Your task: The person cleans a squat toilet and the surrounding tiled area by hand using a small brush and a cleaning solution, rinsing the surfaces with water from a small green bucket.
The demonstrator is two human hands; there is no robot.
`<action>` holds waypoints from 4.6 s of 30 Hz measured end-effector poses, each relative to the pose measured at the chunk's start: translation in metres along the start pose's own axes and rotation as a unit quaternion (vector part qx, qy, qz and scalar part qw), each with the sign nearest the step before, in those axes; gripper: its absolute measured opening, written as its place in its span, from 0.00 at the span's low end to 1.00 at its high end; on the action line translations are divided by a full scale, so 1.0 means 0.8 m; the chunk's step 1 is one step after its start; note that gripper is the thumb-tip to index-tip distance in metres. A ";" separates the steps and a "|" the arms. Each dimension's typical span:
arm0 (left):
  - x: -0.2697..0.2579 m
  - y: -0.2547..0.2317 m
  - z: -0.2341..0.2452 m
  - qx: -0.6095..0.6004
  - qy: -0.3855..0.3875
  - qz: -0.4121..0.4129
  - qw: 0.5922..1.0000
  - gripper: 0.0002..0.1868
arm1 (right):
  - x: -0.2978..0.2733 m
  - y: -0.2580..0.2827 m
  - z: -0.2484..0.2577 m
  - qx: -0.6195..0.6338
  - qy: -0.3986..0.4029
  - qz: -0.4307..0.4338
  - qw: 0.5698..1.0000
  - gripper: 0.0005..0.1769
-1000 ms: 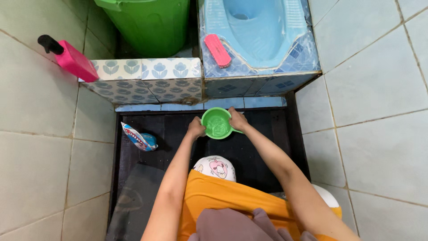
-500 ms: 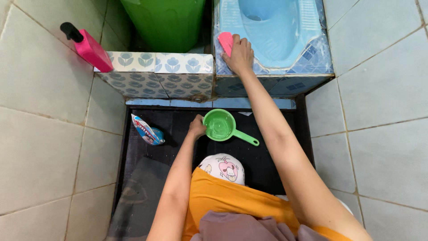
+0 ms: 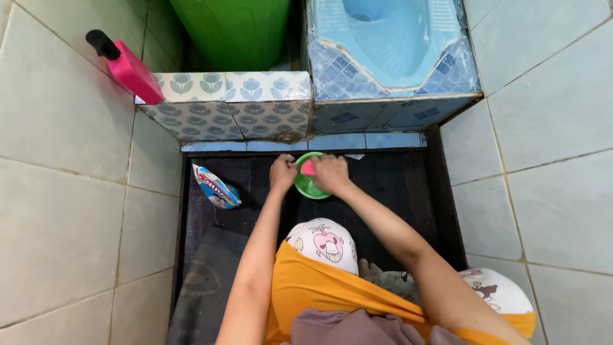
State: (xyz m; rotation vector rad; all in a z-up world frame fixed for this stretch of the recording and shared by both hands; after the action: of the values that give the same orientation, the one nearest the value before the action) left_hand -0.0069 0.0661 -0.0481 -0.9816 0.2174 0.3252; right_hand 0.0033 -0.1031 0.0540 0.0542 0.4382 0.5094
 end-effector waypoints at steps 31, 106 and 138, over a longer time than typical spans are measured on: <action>0.042 -0.253 0.098 0.313 -0.122 -0.352 0.874 0.25 | 0.128 -0.181 -0.099 0.047 -0.433 -0.140 0.889 0.40; 0.041 -0.262 0.115 0.278 -0.041 -0.365 0.888 0.33 | 0.092 -0.204 0.050 0.456 -0.664 -0.273 0.526 0.42; 0.038 -0.256 0.131 0.214 -0.007 -0.412 0.886 0.31 | 0.211 -0.058 -0.058 0.781 -0.504 -0.334 0.155 0.40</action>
State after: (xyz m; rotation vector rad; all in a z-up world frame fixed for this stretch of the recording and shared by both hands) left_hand 0.0996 0.0547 0.1577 -0.5557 -0.1518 -0.4857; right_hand 0.1374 -0.0644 -0.0619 2.0940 -0.6279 -1.2047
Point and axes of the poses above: each hand's wrist, its own x-axis towards the middle knuckle, its own z-axis out of the back of the hand, y = z × x, the point moved 5 cm from there along x, towards the middle knuckle, and after that the axes turned 12 degrees about y, right-handed, at the moved point
